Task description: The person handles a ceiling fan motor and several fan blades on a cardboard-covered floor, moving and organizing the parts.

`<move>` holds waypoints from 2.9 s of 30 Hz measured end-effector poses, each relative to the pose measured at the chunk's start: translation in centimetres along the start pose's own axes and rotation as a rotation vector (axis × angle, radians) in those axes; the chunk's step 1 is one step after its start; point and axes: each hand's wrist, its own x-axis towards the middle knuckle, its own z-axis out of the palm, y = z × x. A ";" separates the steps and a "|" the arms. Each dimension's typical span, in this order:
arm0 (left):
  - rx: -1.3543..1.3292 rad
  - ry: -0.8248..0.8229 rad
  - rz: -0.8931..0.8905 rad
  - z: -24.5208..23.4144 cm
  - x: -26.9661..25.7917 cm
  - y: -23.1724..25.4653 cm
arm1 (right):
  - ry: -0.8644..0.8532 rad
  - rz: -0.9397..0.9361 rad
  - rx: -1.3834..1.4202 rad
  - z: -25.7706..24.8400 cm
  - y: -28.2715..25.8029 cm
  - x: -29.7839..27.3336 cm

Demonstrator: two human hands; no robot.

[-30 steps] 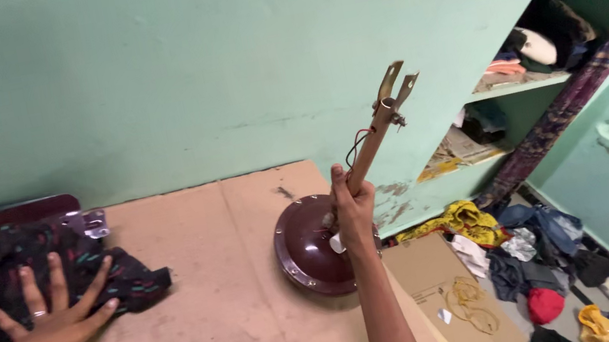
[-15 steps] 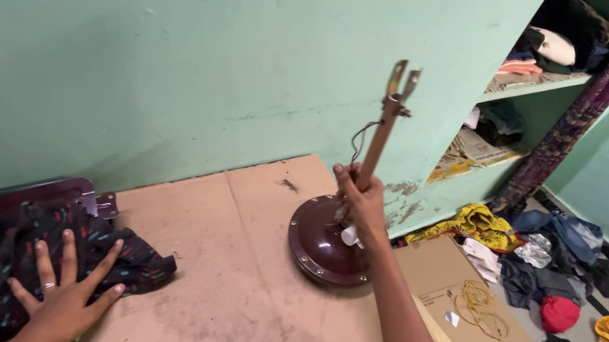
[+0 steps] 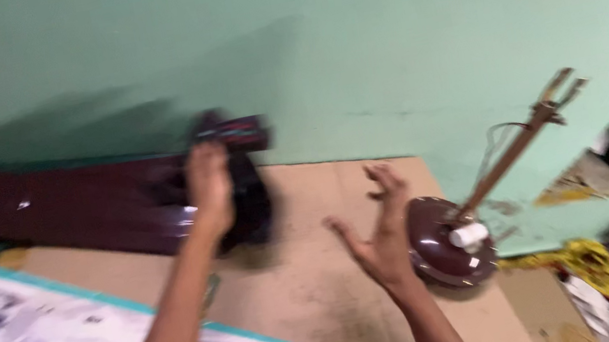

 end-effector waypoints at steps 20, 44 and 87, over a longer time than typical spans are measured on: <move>0.926 0.297 0.268 -15.5 -1.8 2.1 | -0.525 -0.042 -0.514 7.3 1.8 1.0; 0.150 0.679 -0.166 -19.9 -3.4 0.1 | -0.247 1.014 0.737 9.8 9.7 -0.6; -0.276 0.605 -0.162 -17.7 -3.4 1.6 | -0.295 0.953 0.563 29.1 14.9 10.4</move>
